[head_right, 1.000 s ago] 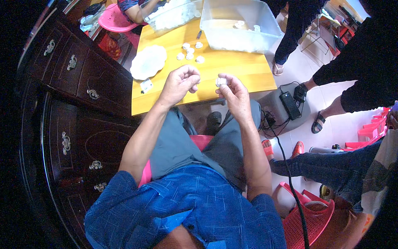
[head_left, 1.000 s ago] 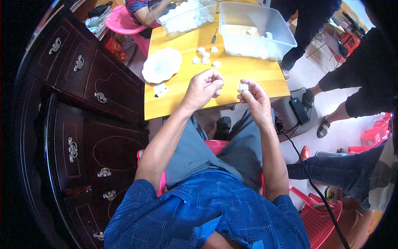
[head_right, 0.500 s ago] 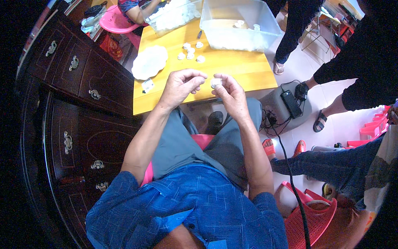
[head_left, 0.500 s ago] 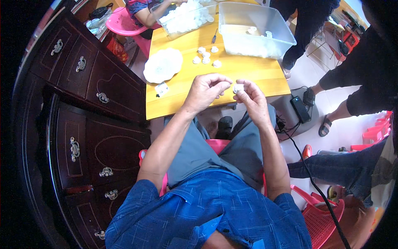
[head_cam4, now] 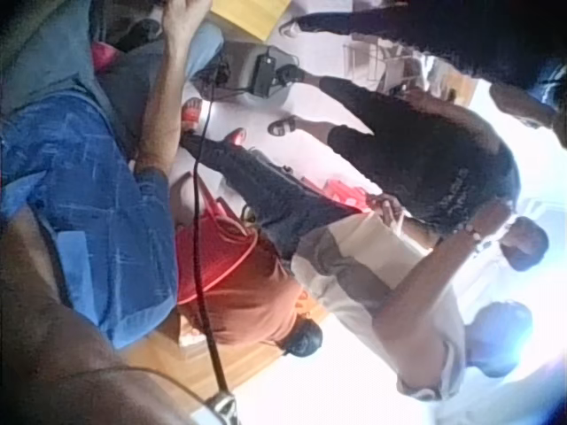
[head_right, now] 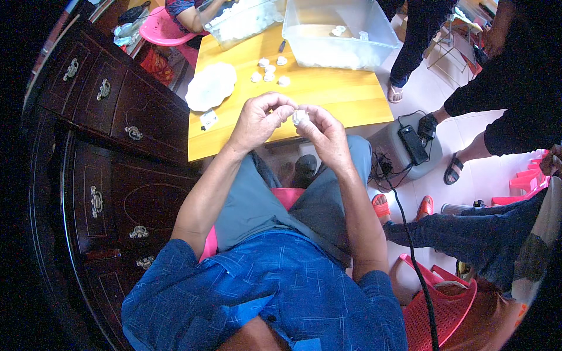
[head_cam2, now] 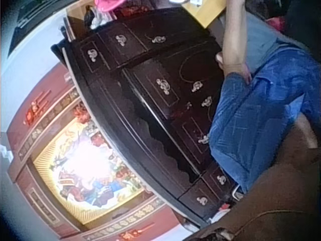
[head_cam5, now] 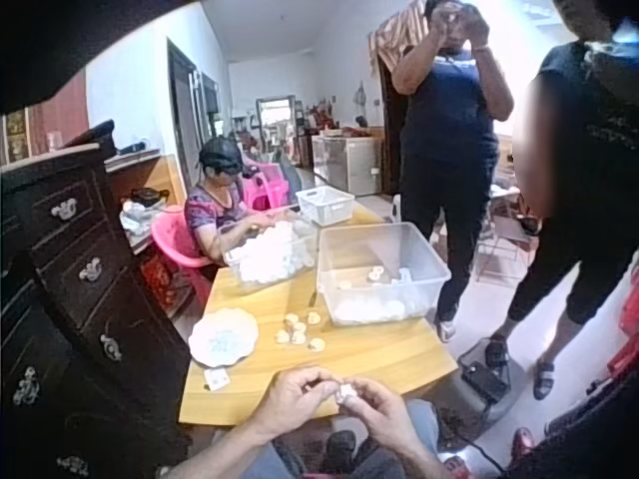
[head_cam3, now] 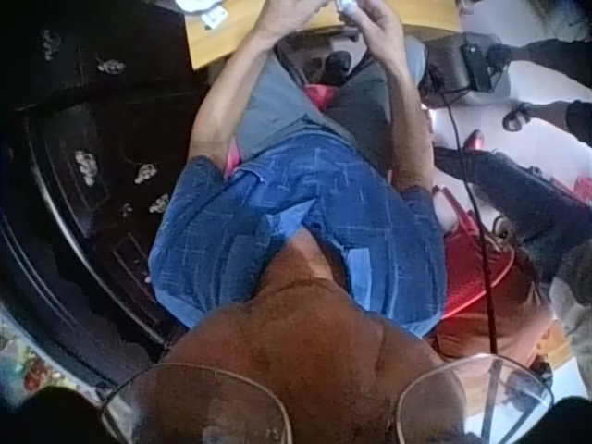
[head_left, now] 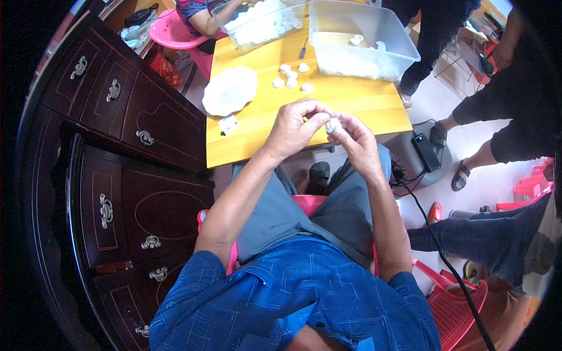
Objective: Assembling small white plastic components by hand at a workbench.
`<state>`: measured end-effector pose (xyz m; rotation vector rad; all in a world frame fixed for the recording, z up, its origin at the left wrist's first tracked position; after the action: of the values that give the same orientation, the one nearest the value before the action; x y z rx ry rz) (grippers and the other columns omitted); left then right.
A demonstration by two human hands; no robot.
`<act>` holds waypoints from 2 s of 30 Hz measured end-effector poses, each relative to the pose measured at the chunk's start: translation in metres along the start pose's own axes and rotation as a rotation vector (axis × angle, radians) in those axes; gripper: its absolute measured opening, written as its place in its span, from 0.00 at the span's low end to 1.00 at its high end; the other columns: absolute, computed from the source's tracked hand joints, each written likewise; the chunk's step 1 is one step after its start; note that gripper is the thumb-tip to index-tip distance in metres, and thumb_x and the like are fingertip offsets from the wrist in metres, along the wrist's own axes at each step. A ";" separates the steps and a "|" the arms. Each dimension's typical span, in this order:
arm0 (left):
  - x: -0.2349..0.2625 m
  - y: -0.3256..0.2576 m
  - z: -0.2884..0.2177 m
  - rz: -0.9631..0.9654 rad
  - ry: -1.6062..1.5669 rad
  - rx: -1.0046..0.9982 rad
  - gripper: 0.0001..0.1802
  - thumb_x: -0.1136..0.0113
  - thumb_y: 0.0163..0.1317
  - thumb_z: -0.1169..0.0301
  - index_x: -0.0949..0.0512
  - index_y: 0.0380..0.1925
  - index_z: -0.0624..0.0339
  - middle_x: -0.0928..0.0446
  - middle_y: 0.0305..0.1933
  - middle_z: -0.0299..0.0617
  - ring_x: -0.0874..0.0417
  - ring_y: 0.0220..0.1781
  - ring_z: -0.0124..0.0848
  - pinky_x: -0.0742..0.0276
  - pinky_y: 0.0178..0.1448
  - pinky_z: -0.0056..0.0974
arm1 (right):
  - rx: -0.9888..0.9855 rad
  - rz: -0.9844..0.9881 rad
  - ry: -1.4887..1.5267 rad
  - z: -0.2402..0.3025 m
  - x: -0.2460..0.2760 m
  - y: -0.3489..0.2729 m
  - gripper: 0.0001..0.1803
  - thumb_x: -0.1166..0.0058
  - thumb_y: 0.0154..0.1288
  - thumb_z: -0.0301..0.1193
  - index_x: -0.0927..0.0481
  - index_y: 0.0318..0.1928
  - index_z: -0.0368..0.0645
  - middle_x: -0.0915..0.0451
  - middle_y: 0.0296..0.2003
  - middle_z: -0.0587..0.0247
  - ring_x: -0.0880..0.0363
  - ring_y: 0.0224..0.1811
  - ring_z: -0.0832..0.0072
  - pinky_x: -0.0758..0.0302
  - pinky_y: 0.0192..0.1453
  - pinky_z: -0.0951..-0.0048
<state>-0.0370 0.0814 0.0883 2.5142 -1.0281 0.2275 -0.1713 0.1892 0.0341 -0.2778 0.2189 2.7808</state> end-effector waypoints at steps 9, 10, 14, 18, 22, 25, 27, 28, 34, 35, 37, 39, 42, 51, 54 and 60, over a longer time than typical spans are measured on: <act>0.000 0.001 0.003 0.058 0.023 -0.030 0.06 0.40 0.66 0.75 0.16 0.38 0.64 0.21 0.33 0.33 0.22 0.32 0.20 0.24 0.38 0.28 | 0.018 0.009 0.014 0.000 0.001 0.001 0.17 0.43 0.72 0.30 0.23 0.57 0.37 0.18 0.42 0.67 0.20 0.41 0.82 0.22 0.46 0.78; 0.000 0.001 0.003 0.058 0.023 -0.030 0.06 0.40 0.66 0.75 0.16 0.38 0.64 0.21 0.33 0.33 0.22 0.32 0.20 0.24 0.38 0.28 | 0.015 0.013 0.003 0.001 0.001 0.001 0.17 0.43 0.72 0.30 0.23 0.57 0.37 0.18 0.42 0.67 0.20 0.41 0.82 0.22 0.46 0.78; 0.000 0.002 0.000 0.066 0.012 -0.039 0.06 0.40 0.66 0.75 0.16 0.38 0.64 0.22 0.32 0.33 0.23 0.32 0.20 0.25 0.38 0.28 | 0.012 0.020 -0.018 0.001 0.001 0.000 0.18 0.44 0.73 0.30 0.24 0.59 0.37 0.17 0.42 0.67 0.20 0.39 0.82 0.23 0.45 0.79; 0.000 0.002 0.001 0.076 0.006 -0.040 0.06 0.41 0.66 0.76 0.16 0.38 0.65 0.22 0.32 0.33 0.24 0.32 0.20 0.26 0.38 0.28 | 0.010 0.030 -0.018 0.003 0.000 0.000 0.18 0.44 0.73 0.30 0.25 0.59 0.37 0.17 0.42 0.67 0.20 0.40 0.82 0.24 0.46 0.79; 0.000 0.002 -0.002 0.078 0.018 -0.048 0.06 0.41 0.65 0.77 0.16 0.37 0.65 0.23 0.32 0.34 0.24 0.32 0.20 0.27 0.38 0.28 | 0.015 0.033 0.001 0.002 0.001 0.000 0.19 0.44 0.73 0.30 0.25 0.60 0.36 0.18 0.43 0.67 0.20 0.40 0.81 0.24 0.46 0.79; 0.001 0.002 -0.007 0.089 0.061 -0.066 0.06 0.41 0.65 0.77 0.16 0.37 0.65 0.23 0.31 0.33 0.24 0.32 0.20 0.27 0.38 0.28 | 0.011 0.029 0.010 0.003 -0.001 -0.001 0.18 0.44 0.72 0.30 0.25 0.59 0.36 0.18 0.42 0.67 0.20 0.40 0.81 0.24 0.46 0.78; 0.004 0.002 -0.011 0.079 0.097 -0.048 0.06 0.40 0.60 0.74 0.16 0.34 0.65 0.18 0.30 0.44 0.17 0.33 0.32 0.22 0.40 0.36 | 0.010 0.022 0.023 0.003 -0.001 -0.001 0.18 0.44 0.72 0.30 0.24 0.58 0.36 0.18 0.42 0.67 0.20 0.40 0.81 0.24 0.46 0.78; 0.005 0.002 -0.011 0.077 0.096 -0.049 0.06 0.40 0.60 0.74 0.16 0.34 0.65 0.18 0.30 0.44 0.17 0.33 0.32 0.22 0.40 0.36 | 0.014 0.030 0.006 0.004 -0.001 -0.001 0.17 0.44 0.72 0.30 0.24 0.57 0.36 0.18 0.41 0.67 0.21 0.40 0.81 0.24 0.46 0.78; 0.005 0.000 -0.019 0.124 0.122 -0.078 0.06 0.40 0.60 0.74 0.16 0.33 0.65 0.18 0.31 0.46 0.16 0.33 0.33 0.21 0.42 0.36 | 0.068 0.048 -0.024 0.003 0.000 -0.001 0.15 0.43 0.71 0.29 0.24 0.54 0.36 0.18 0.40 0.67 0.21 0.39 0.81 0.24 0.46 0.78; 0.004 -0.001 -0.017 0.116 0.126 -0.080 0.06 0.39 0.60 0.75 0.15 0.34 0.65 0.17 0.32 0.45 0.16 0.34 0.32 0.21 0.42 0.36 | 0.075 0.049 -0.024 0.003 0.000 -0.001 0.15 0.43 0.71 0.29 0.24 0.54 0.36 0.18 0.40 0.67 0.21 0.39 0.81 0.24 0.46 0.78; 0.004 -0.001 -0.016 0.110 0.130 -0.083 0.07 0.39 0.60 0.75 0.15 0.34 0.65 0.17 0.32 0.45 0.16 0.34 0.31 0.21 0.42 0.35 | 0.080 0.052 -0.012 0.002 0.001 -0.001 0.15 0.43 0.71 0.29 0.24 0.54 0.36 0.18 0.40 0.68 0.21 0.39 0.81 0.24 0.46 0.78; 0.005 0.000 -0.015 0.100 0.069 -0.040 0.07 0.38 0.60 0.74 0.15 0.35 0.65 0.16 0.33 0.43 0.16 0.33 0.28 0.21 0.40 0.34 | 0.085 0.055 0.001 0.002 0.001 -0.001 0.15 0.43 0.72 0.29 0.24 0.54 0.36 0.19 0.40 0.68 0.21 0.39 0.82 0.24 0.46 0.79; 0.012 0.004 -0.015 0.044 0.092 -0.101 0.08 0.37 0.63 0.73 0.14 0.40 0.62 0.17 0.35 0.35 0.20 0.34 0.21 0.25 0.38 0.30 | 0.075 0.068 0.021 0.002 0.000 -0.001 0.14 0.43 0.72 0.29 0.24 0.54 0.37 0.19 0.40 0.69 0.21 0.40 0.82 0.24 0.47 0.78; 0.012 0.008 -0.030 0.124 0.217 -0.071 0.06 0.37 0.61 0.73 0.15 0.33 0.64 0.17 0.28 0.38 0.19 0.31 0.22 0.25 0.35 0.31 | 0.086 0.020 -0.046 0.006 0.000 -0.003 0.12 0.43 0.72 0.28 0.22 0.51 0.37 0.18 0.43 0.70 0.21 0.46 0.83 0.24 0.50 0.79; 0.012 0.009 -0.029 0.138 0.239 -0.101 0.06 0.37 0.61 0.73 0.16 0.31 0.65 0.18 0.28 0.40 0.19 0.31 0.25 0.24 0.36 0.33 | 0.111 0.014 -0.064 0.006 -0.001 -0.003 0.11 0.42 0.71 0.28 0.21 0.51 0.36 0.18 0.43 0.70 0.21 0.45 0.83 0.24 0.50 0.79; 0.008 0.000 -0.023 0.088 0.265 -0.153 0.07 0.39 0.58 0.72 0.17 0.29 0.64 0.18 0.28 0.49 0.15 0.31 0.41 0.21 0.39 0.41 | 0.190 -0.065 -0.051 -0.001 -0.004 -0.002 0.11 0.40 0.69 0.28 0.20 0.48 0.35 0.17 0.40 0.69 0.20 0.45 0.83 0.23 0.51 0.78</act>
<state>-0.0316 0.0863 0.1117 2.2333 -1.0073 0.4750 -0.1670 0.1902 0.0339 -0.1632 0.4493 2.6749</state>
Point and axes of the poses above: each hand's wrist, its own y-axis towards the middle knuckle, its own x-axis out of the back of the hand, z = x × y, the point moved 2 cm from there along y, towards the middle knuckle
